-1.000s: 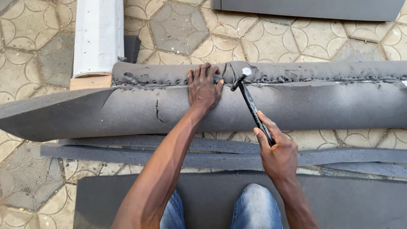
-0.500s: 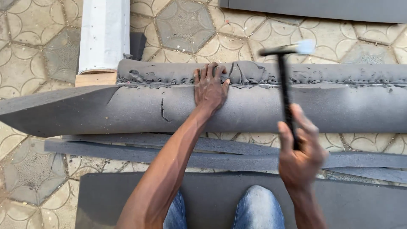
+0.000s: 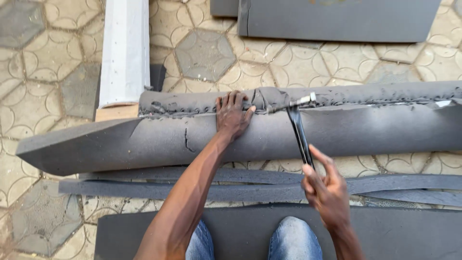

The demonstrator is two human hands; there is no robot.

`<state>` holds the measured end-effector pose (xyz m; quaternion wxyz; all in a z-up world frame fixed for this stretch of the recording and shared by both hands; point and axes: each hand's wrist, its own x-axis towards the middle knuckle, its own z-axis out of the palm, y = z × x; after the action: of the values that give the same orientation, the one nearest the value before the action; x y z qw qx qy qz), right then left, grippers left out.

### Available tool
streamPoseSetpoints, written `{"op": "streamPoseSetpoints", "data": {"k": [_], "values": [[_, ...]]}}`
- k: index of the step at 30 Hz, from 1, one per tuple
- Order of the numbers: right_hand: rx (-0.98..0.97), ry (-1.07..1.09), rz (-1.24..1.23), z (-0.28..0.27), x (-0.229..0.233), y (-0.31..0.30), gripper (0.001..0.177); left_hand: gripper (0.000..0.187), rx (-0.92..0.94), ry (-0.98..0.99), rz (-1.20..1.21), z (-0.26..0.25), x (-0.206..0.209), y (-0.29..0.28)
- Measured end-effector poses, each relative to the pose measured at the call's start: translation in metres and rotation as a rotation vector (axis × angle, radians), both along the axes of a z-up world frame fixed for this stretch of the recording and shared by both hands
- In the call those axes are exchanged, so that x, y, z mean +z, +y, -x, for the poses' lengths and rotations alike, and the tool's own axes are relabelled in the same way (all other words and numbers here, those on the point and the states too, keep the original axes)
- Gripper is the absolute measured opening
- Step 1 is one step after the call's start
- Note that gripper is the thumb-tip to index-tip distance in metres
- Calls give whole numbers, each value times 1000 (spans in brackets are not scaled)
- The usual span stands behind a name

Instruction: Hammering foam padding onto a wooden frame to secure it for upholstery

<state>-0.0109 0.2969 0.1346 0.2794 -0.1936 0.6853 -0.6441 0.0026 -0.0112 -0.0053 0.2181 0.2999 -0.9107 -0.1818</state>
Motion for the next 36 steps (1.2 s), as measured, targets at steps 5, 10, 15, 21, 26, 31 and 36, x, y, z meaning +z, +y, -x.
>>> {"op": "streamPoseSetpoints", "data": {"k": [5,10,15,21,26,31,36], "values": [[120,-417,201,-21,-3,55,71,42,-201,-20,-129,-21,14,-14],[441,-709,707,-18,-55,113,57,67,-110,5,189,-32,23,-4],[513,-530,789,-11,-74,126,49,49,-97,27,114,-28,23,-6],[540,-460,746,-12,-88,119,43,33,-112,32,101,-20,13,-10],[542,-791,861,-11,-123,144,62,33,-106,37,110,-23,14,-10],[1024,-836,1212,1,-95,101,39,38,-122,107,201,-21,7,-11],[822,-747,968,-1,-64,98,30,31,-109,36,104,-19,10,-11]]}}
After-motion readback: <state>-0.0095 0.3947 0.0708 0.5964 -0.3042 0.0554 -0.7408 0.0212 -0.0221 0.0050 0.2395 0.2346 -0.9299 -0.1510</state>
